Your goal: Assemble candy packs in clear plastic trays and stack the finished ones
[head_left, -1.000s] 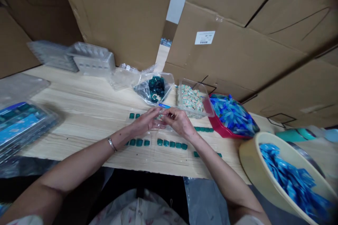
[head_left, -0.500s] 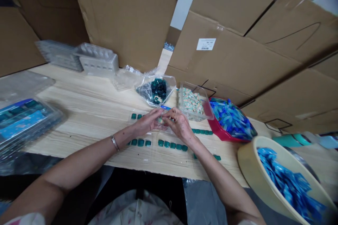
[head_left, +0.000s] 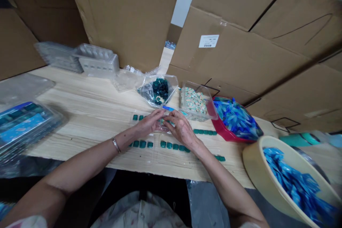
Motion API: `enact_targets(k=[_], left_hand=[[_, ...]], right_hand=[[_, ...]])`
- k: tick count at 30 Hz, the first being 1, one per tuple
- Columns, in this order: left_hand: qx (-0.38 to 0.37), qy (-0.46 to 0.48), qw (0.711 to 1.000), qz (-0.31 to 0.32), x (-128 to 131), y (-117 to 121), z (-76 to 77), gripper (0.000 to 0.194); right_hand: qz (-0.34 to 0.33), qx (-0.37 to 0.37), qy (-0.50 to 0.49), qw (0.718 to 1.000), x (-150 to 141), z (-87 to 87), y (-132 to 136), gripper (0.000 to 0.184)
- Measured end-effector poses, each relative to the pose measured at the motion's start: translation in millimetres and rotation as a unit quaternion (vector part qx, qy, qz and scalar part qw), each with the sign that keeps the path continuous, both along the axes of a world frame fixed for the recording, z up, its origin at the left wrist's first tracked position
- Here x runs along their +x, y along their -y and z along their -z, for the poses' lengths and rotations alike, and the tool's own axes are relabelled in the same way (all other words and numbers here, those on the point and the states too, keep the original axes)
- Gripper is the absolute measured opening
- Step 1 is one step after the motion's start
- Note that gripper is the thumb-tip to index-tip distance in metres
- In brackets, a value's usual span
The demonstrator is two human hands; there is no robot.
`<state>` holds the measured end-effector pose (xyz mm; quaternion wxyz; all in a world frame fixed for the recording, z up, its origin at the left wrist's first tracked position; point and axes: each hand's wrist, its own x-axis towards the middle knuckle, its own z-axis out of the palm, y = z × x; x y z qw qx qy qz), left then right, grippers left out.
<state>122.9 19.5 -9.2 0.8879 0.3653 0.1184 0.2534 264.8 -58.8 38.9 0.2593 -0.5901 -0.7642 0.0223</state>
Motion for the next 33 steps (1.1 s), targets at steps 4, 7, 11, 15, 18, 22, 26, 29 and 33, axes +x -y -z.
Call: enact_targets(k=[4, 7, 11, 15, 18, 22, 26, 29, 33], left_hand=[[0.012, -0.002, 1.000, -0.001, 0.0, 1.7, -2.0, 0.025], [0.020, 0.005, 1.000, -0.002, -0.2, 2.1, -2.7, 0.025], [0.021, -0.006, 1.000, -0.002, -1.0, 3.1, -3.7, 0.025], [0.018, -0.009, 1.000, 0.001, -1.8, 4.0, -4.0, 0.025], [0.010, -0.005, 1.000, 0.001, -2.1, 3.9, -3.8, 0.023], [0.014, -0.003, 1.000, -0.001, -2.2, 2.8, -2.6, 0.022], [0.010, 0.015, 1.000, -0.001, -1.7, 1.6, -0.5, 0.020], [0.009, 0.021, 1.000, 0.000, -1.2, 1.2, 0.9, 0.021], [0.001, 0.020, 1.000, 0.009, -0.5, 1.0, 2.5, 0.023]], right_hand=[[-0.017, -0.021, -0.024, 0.999, 0.8, -3.1, 0.9, 0.016], [0.003, -0.011, -0.049, 0.999, 2.2, -8.2, 2.0, 0.014], [0.009, -0.003, -0.041, 0.999, 2.5, -11.7, 3.1, 0.012], [0.010, 0.011, 0.020, 1.000, -2.4, -8.8, 2.7, 0.015], [0.028, 0.017, 0.078, 0.996, -9.9, -5.5, 2.0, 0.020], [0.038, 0.033, 0.122, 0.991, -15.7, -3.3, 0.7, 0.022], [0.021, 0.043, 0.113, 0.992, -13.4, -4.2, 0.4, 0.022], [0.016, 0.055, 0.091, 0.994, -10.4, -5.9, 1.3, 0.022], [-0.001, 0.067, 0.049, 0.997, -4.0, -12.8, 2.6, 0.020]])
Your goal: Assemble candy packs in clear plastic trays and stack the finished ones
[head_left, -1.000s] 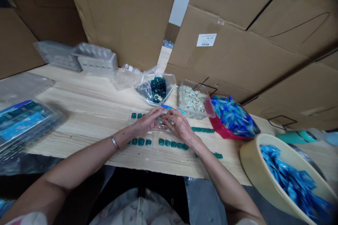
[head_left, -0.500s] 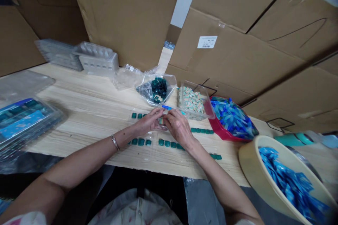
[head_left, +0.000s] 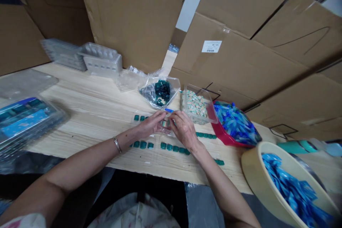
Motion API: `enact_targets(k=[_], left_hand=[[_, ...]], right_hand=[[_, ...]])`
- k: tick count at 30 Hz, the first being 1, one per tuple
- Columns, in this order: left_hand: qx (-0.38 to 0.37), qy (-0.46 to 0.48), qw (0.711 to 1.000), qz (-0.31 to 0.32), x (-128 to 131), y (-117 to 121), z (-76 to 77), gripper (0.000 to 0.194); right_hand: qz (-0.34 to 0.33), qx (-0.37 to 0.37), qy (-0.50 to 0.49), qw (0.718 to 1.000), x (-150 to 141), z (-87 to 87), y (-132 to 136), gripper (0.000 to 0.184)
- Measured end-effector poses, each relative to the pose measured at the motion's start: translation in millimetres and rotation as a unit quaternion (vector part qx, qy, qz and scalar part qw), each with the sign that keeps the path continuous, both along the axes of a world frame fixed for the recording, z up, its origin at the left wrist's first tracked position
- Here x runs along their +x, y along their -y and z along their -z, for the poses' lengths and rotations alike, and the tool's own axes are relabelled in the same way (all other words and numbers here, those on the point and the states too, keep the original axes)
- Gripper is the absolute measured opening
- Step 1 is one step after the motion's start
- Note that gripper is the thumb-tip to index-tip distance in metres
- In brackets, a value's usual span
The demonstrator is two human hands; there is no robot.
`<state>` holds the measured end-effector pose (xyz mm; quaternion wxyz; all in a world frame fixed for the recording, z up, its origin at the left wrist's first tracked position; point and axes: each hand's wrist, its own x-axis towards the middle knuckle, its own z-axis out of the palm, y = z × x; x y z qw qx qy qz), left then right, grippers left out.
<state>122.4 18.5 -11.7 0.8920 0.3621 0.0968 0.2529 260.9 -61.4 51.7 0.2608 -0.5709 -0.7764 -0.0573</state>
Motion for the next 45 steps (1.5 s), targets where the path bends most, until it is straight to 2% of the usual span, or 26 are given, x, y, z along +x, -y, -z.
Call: enact_targets(k=[3, 6, 12, 15, 17, 20, 22, 25, 27, 31, 34, 39, 45], left_hand=[[-0.013, -0.002, 1.000, -0.008, 0.3, 0.1, 0.7, 0.023], [-0.010, -0.009, 1.000, -0.009, -0.1, 0.4, 0.1, 0.022], [0.007, -0.029, 1.000, 0.008, -1.7, 0.9, -5.8, 0.026], [0.005, -0.053, 0.998, 0.011, -3.0, 1.4, -11.5, 0.027], [0.001, -0.083, 0.996, 0.013, -3.9, 1.5, -14.6, 0.029], [-0.003, -0.111, 0.994, 0.014, -4.1, 1.8, -17.0, 0.033], [-0.005, -0.119, 0.993, 0.016, -3.4, 2.5, -18.3, 0.035], [-0.010, -0.137, 0.990, 0.017, -2.1, 3.8, -21.3, 0.037], [-0.011, -0.153, 0.988, 0.011, -1.5, 4.2, -23.5, 0.038], [-0.010, -0.172, 0.985, 0.002, -0.5, 3.2, -23.8, 0.039], [-0.004, -0.166, 0.986, 0.006, -0.2, 2.4, -20.9, 0.038], [-0.002, -0.174, 0.985, 0.003, -0.1, 1.8, -18.6, 0.039], [-0.005, -0.177, 0.984, 0.009, 0.7, -0.2, -18.4, 0.040]], right_hand=[[0.003, -0.017, -0.062, 0.998, 7.9, -9.7, -0.7, 0.015], [-0.003, -0.069, -0.101, 0.992, 13.3, -15.9, -4.2, 0.012], [-0.044, -0.118, -0.054, 0.991, 1.1, -9.5, -6.4, 0.012], [-0.022, -0.102, -0.048, 0.993, 7.9, -12.8, -4.7, 0.013], [0.032, -0.065, -0.047, 0.996, 30.8, -17.7, -9.9, 0.016], [0.170, -0.016, -0.020, 0.985, 88.9, -21.9, -31.7, 0.020], [0.247, -0.076, 0.016, 0.966, 129.5, -18.2, -53.0, 0.023], [0.242, -0.177, 0.041, 0.953, 170.2, -1.6, -85.2, 0.015], [0.229, -0.199, 0.042, 0.952, 181.4, 12.9, -101.8, 0.006], [0.228, -0.210, 0.040, 0.950, 186.3, 35.1, -117.9, 0.005], [0.230, -0.208, 0.025, 0.950, 188.8, 41.5, -120.1, 0.005], [0.242, -0.201, -0.022, 0.949, 190.4, 39.5, -116.7, 0.007], [0.256, -0.210, -0.098, 0.939, 189.9, 25.8, -112.2, 0.010]])
